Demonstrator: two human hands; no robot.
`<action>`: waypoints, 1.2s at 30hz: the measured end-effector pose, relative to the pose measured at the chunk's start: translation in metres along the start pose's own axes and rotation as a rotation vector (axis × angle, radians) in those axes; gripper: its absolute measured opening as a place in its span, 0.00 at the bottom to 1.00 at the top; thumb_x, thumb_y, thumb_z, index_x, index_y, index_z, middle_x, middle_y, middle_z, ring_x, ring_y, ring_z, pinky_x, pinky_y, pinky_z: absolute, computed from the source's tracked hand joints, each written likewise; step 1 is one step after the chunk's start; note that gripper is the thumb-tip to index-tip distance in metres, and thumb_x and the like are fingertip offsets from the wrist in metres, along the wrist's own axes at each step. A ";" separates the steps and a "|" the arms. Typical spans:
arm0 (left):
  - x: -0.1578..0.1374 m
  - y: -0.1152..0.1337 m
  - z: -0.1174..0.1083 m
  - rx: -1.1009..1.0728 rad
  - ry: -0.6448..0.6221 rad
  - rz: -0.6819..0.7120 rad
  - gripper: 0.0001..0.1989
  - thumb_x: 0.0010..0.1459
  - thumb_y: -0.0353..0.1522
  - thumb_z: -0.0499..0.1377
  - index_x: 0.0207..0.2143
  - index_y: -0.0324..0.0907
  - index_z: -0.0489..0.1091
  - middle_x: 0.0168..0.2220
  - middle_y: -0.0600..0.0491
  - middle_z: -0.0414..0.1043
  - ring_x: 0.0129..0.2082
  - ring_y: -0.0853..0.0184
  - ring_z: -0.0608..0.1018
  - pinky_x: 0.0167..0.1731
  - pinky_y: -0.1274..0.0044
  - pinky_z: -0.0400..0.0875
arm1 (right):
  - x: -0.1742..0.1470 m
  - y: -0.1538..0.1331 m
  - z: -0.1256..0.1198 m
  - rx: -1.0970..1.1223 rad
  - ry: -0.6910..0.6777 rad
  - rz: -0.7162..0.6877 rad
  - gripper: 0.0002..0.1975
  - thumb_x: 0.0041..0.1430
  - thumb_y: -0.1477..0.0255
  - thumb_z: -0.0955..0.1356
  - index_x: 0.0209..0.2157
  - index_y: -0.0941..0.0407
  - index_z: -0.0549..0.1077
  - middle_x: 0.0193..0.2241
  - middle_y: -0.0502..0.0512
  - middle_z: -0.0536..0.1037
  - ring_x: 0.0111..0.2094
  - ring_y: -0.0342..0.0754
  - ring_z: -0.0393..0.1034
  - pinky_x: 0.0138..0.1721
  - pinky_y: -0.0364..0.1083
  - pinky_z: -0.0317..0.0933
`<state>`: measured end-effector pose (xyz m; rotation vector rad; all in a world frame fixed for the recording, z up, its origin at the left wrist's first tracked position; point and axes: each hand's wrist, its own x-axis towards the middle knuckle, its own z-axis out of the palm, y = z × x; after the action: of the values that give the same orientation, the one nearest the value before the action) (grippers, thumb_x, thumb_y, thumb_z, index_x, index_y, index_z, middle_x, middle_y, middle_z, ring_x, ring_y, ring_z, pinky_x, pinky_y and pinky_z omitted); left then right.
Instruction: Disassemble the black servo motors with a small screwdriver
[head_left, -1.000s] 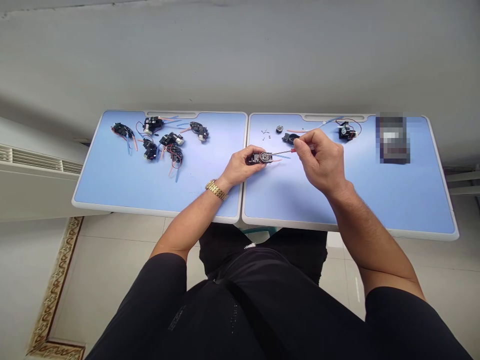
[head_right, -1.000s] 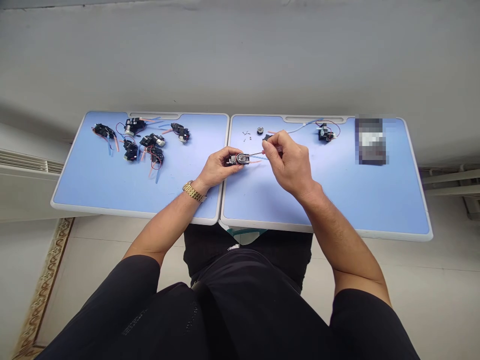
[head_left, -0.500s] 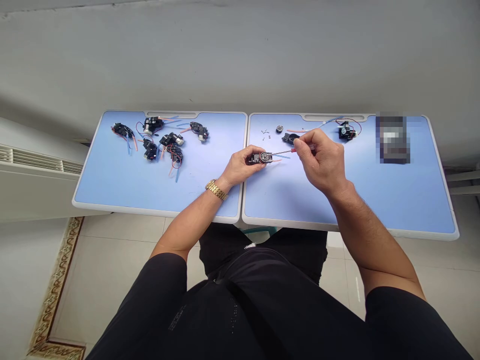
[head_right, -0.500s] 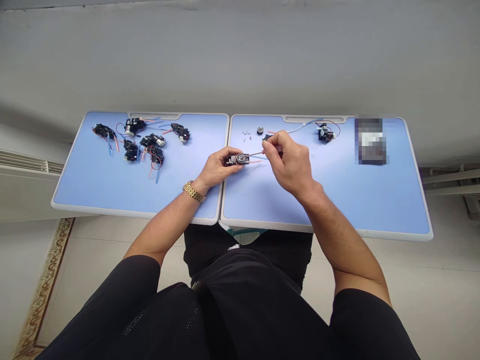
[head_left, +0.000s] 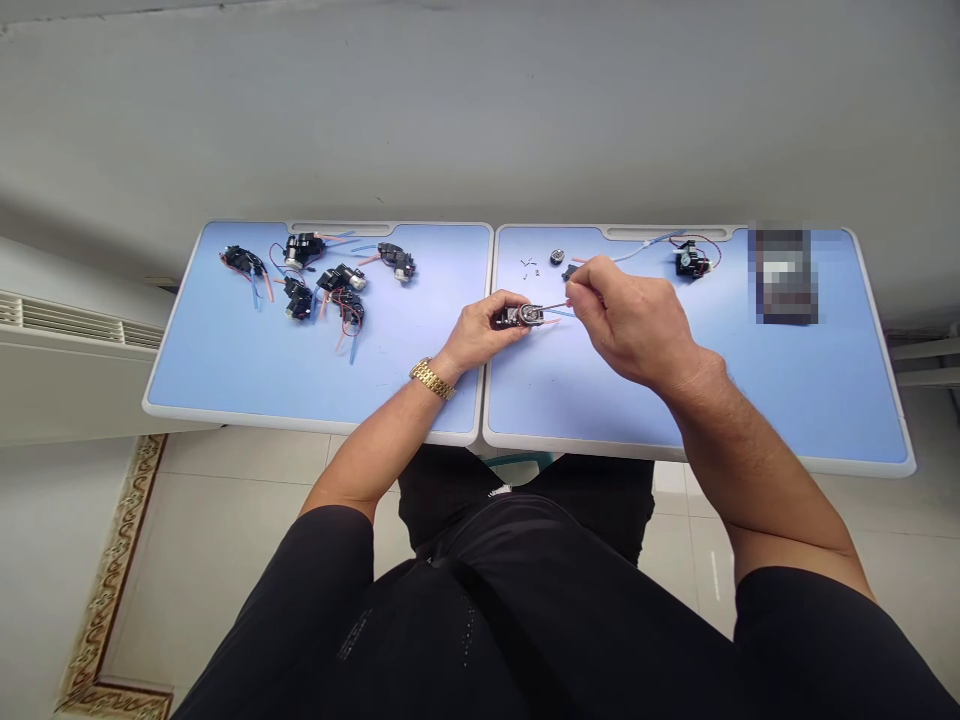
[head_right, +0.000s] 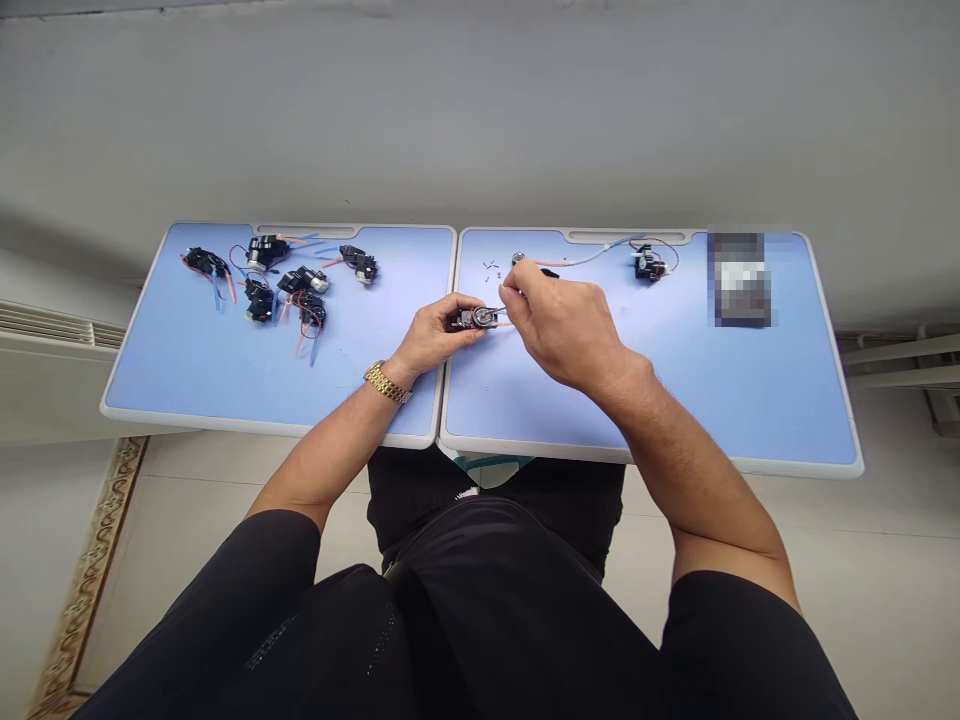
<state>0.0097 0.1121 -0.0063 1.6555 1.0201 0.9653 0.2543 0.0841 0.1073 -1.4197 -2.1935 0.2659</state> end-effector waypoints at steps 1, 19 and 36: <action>0.000 0.000 0.000 -0.001 0.000 0.001 0.17 0.60 0.36 0.73 0.51 0.45 0.82 0.47 0.51 0.84 0.42 0.65 0.80 0.46 0.71 0.74 | 0.002 -0.001 -0.001 0.003 -0.014 -0.009 0.10 0.77 0.64 0.62 0.44 0.50 0.73 0.29 0.53 0.79 0.27 0.51 0.67 0.33 0.51 0.54; 0.000 0.000 0.000 -0.012 -0.010 -0.013 0.17 0.60 0.36 0.73 0.52 0.45 0.82 0.47 0.51 0.84 0.43 0.64 0.81 0.48 0.70 0.75 | 0.013 -0.005 -0.010 0.041 -0.090 -0.077 0.08 0.73 0.68 0.66 0.50 0.49 0.75 0.41 0.58 0.85 0.38 0.57 0.77 0.39 0.54 0.62; 0.000 0.000 0.000 -0.010 -0.015 -0.001 0.17 0.61 0.34 0.73 0.52 0.45 0.81 0.48 0.51 0.84 0.44 0.64 0.81 0.48 0.71 0.75 | 0.016 -0.005 -0.013 -0.075 -0.106 -0.048 0.11 0.76 0.64 0.64 0.49 0.52 0.77 0.32 0.55 0.83 0.33 0.57 0.76 0.36 0.53 0.62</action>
<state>0.0098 0.1121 -0.0061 1.6513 1.0041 0.9550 0.2519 0.0948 0.1249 -1.4200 -2.3420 0.2495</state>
